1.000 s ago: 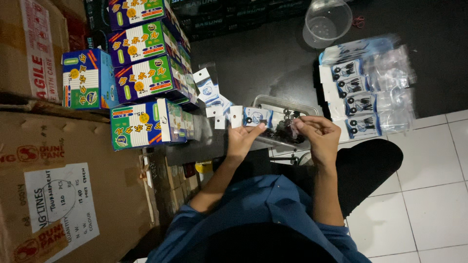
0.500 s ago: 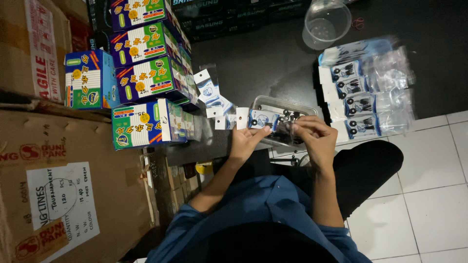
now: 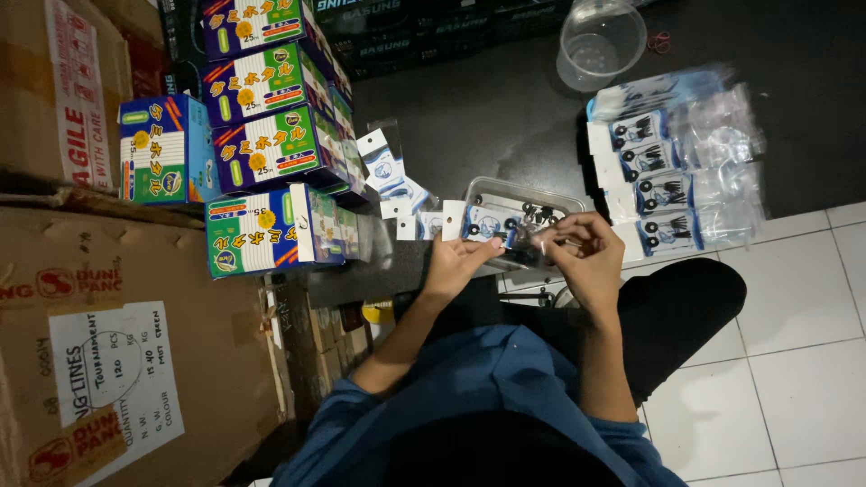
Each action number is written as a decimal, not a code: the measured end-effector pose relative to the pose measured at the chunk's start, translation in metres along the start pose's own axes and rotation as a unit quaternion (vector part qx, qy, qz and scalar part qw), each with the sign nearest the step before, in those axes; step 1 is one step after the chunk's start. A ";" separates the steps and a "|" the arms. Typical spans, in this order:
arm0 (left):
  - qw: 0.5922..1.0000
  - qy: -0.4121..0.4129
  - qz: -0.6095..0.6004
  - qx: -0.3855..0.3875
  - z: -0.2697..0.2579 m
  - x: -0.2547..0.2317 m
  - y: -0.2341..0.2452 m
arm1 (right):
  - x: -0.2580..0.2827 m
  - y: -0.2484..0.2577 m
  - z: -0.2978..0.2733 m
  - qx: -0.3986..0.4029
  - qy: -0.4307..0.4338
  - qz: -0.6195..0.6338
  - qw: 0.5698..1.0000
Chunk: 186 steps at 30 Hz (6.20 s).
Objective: The person sits on the floor and repeatedly picks small black objects from a metal tray, places them into small plastic bags with printed labels, and sets the filled bags aside. The person handles the objects and bags by hand without using tools.
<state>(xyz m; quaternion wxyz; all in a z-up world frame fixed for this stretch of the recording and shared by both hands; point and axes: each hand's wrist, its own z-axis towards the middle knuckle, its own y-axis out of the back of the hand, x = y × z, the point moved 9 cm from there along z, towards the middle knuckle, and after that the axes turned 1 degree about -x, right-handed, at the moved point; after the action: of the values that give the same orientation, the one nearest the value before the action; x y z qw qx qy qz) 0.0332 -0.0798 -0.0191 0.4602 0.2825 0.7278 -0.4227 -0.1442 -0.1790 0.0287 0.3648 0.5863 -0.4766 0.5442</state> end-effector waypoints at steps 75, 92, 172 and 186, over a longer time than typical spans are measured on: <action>0.999 0.026 0.002 0.047 0.005 0.005 -0.009 | 0.003 -0.029 -0.004 0.098 0.070 -0.066 0.990; 0.997 -0.052 -0.032 -0.039 0.020 -0.004 -0.037 | -0.021 0.055 0.001 0.012 0.029 0.158 0.987; 0.724 -0.176 0.666 0.021 0.004 -0.006 0.081 | 0.000 -0.003 -0.016 0.144 0.291 -0.391 0.861; 0.713 -0.255 0.652 0.031 0.006 -0.003 0.059 | 0.018 -0.010 -0.013 0.104 0.329 -0.439 0.829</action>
<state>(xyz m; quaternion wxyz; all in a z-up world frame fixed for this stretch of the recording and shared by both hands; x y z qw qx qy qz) 0.0847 -0.0564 -0.0386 0.7809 0.5824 0.2044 -0.0964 -0.1389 -0.1668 0.0487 0.6371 0.5548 0.0391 0.5336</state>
